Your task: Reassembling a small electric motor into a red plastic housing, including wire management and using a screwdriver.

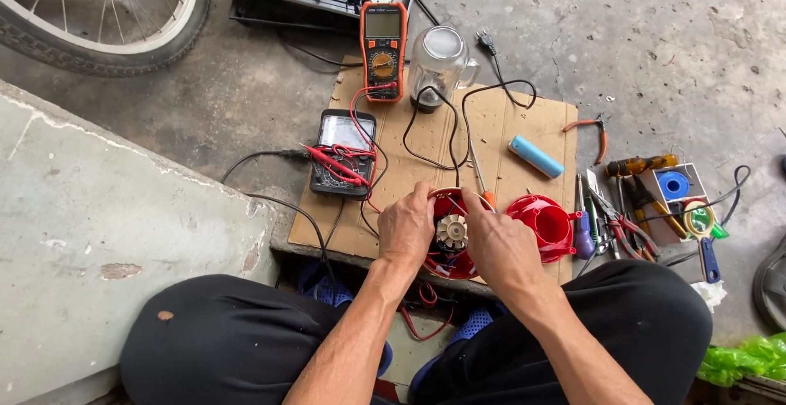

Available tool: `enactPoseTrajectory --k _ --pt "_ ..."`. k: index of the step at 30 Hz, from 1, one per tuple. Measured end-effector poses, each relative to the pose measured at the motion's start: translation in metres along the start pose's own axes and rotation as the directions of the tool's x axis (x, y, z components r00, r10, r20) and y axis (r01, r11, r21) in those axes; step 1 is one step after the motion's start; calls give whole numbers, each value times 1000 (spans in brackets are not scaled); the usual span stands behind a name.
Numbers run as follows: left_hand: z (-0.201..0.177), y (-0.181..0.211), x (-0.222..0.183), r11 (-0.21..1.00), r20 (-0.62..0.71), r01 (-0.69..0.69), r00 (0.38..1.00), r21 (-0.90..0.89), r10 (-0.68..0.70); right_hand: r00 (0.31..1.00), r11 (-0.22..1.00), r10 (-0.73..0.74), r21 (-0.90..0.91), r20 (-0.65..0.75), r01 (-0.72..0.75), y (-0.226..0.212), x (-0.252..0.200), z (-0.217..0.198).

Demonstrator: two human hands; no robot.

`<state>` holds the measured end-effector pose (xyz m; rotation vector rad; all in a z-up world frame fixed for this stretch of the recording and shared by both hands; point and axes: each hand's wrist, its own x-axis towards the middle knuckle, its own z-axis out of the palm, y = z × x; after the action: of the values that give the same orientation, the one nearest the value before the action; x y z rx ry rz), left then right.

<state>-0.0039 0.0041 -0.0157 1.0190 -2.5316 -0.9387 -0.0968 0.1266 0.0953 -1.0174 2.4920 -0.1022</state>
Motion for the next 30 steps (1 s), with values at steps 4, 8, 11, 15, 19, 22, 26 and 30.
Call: enactPoseTrajectory --k 4,8,11,15,19,22,26,30 --pt "-1 2 -12 997 -29 63 998 46 -61 987 792 72 592 145 -145 15 3 6" --pt "-7 2 -16 984 -77 179 981 0 -179 983 414 50 893 175 -180 9 -19 -18" --pt "-29 18 -32 942 -69 325 941 -89 -331 996 403 83 913 27 -58 25 -22 -9" --pt "-45 36 -52 872 0 406 906 -273 -422 970 406 234 913 -69 -33 37 -23 23" --pt "-51 39 -59 819 37 446 884 -360 -465 921 434 361 900 -144 -29 21 -36 36" --pt "-51 38 -62 778 27 471 861 -415 -508 913 323 380 946 -151 23 18 -34 36" --pt "-47 40 -69 748 32 538 819 -390 -573 908 311 379 949 -180 58 22 -18 39" --pt "-60 48 -81 630 128 618 754 -471 -644 906 409 357 910 -229 68 26 -10 38"
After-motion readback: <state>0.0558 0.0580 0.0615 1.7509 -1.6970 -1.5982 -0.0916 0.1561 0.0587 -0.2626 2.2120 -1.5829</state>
